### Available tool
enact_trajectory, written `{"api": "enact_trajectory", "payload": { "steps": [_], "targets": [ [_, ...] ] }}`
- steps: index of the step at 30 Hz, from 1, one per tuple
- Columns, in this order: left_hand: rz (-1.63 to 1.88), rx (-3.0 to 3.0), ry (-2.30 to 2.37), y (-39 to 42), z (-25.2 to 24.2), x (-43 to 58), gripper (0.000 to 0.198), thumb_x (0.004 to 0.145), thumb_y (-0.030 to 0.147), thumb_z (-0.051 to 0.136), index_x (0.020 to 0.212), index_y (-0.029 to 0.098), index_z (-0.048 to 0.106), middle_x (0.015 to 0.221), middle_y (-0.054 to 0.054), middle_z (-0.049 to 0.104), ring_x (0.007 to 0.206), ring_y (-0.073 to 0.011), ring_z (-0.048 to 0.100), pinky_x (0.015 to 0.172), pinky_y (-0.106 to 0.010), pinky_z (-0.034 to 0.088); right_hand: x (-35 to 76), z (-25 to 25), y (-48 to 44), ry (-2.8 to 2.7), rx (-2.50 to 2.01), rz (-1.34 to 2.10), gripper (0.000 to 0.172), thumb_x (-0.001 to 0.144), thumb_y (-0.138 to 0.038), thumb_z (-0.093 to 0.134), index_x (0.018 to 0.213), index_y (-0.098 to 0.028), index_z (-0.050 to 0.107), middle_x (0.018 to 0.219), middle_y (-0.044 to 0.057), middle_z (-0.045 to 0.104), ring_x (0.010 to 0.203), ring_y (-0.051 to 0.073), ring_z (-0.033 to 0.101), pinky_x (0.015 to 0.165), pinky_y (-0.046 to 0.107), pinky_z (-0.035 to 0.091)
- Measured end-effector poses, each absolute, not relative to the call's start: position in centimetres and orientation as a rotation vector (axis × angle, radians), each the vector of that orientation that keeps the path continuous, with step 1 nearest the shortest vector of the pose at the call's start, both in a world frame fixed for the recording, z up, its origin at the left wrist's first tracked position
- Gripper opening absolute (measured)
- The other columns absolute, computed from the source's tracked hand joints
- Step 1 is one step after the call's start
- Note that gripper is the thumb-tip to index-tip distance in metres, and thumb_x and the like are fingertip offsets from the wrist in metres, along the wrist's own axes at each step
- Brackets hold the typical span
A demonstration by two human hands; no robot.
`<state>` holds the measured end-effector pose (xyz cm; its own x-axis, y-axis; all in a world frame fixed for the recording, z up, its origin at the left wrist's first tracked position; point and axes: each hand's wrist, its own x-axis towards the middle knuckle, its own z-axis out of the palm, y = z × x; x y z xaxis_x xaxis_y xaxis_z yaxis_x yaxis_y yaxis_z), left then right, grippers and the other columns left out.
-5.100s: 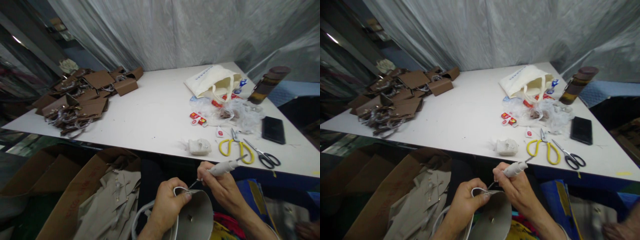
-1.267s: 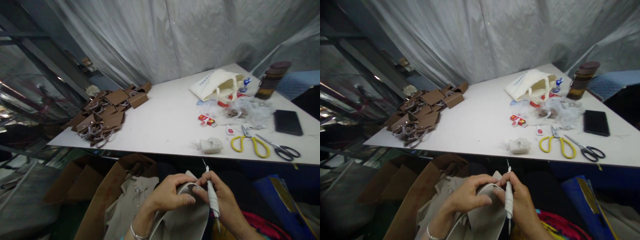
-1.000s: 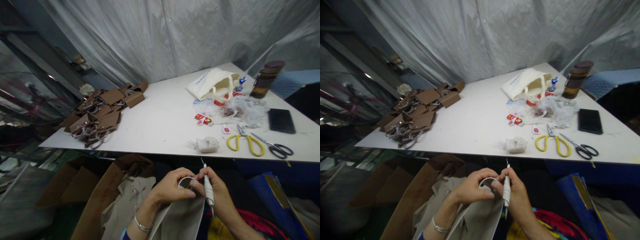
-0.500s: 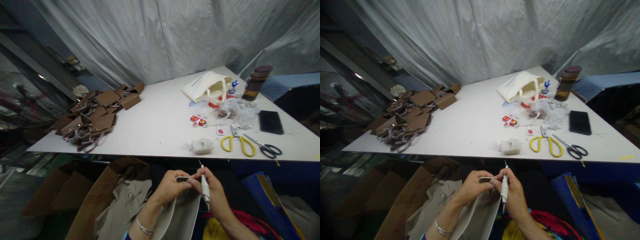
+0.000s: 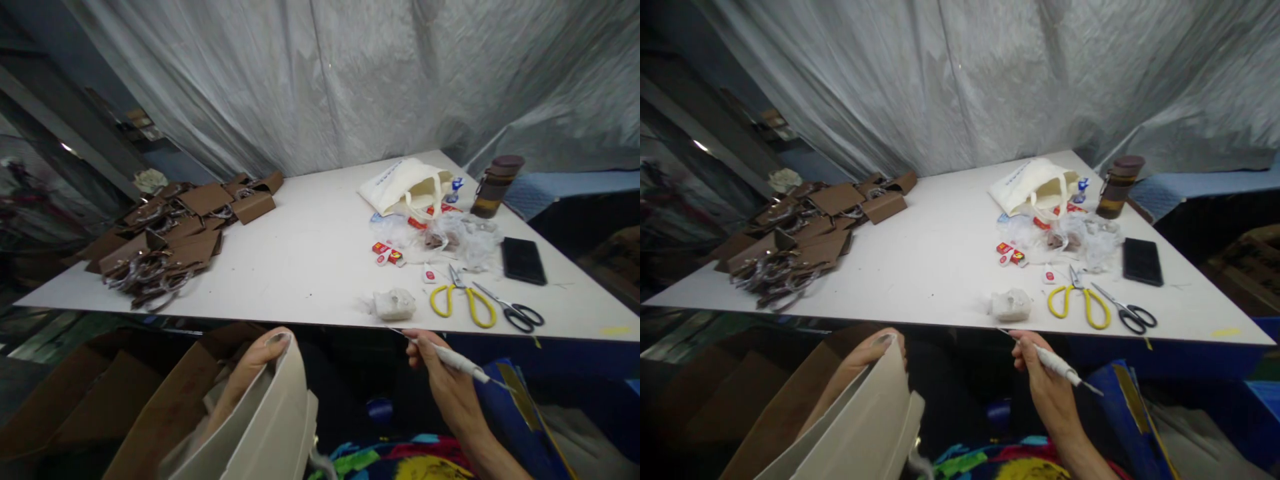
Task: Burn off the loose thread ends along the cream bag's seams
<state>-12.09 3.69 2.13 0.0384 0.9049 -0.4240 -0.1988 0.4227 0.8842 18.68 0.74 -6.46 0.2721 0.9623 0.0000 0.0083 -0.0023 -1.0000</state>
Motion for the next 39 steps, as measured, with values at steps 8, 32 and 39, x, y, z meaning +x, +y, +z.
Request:
{"api": "enact_trajectory", "payload": {
  "steps": [8, 32, 39],
  "targets": [
    [0.689, 0.956, 1.308, 2.6, -2.5, -0.4, 0.018, 0.063, 0.027, 0.081, 0.073, 0.012, 0.076, 0.062, -0.002, 0.067, 0.060, -0.0151, 0.056, 0.061, -0.027, 0.041, 21.4, -7.3, 5.2, -1.221, -1.376, 0.789, 0.039, 0.100, -0.058, 0.058, 0.107, -0.021, 0.068, 0.087, 0.006, 0.072, 0.080, 0.024, 0.070, 0.075, 0.036, 0.057],
    [0.507, 1.053, 1.441, 3.6, -1.0, 0.1, 0.013, 0.067, 0.024, 0.071, 0.073, 0.014, 0.074, 0.060, 0.000, 0.065, 0.059, -0.0154, 0.054, 0.058, -0.026, 0.040, 21.3, -7.9, 8.6, -1.514, -1.375, 0.704, 0.028, 0.107, -0.045, 0.051, 0.099, -0.022, 0.066, 0.084, 0.004, 0.070, 0.079, 0.021, 0.066, 0.075, 0.032, 0.051],
    [0.486, 1.133, 1.434, 3.4, -1.2, -0.3, 0.014, 0.070, 0.025, 0.071, 0.076, 0.014, 0.077, 0.068, -0.003, 0.071, 0.067, -0.0181, 0.061, 0.063, -0.027, 0.043, 21.2, -8.2, 8.8, -1.578, -1.377, 0.600, 0.026, 0.105, -0.044, 0.054, 0.098, -0.022, 0.067, 0.085, 0.004, 0.071, 0.077, 0.022, 0.066, 0.075, 0.033, 0.049]
  ]
}}
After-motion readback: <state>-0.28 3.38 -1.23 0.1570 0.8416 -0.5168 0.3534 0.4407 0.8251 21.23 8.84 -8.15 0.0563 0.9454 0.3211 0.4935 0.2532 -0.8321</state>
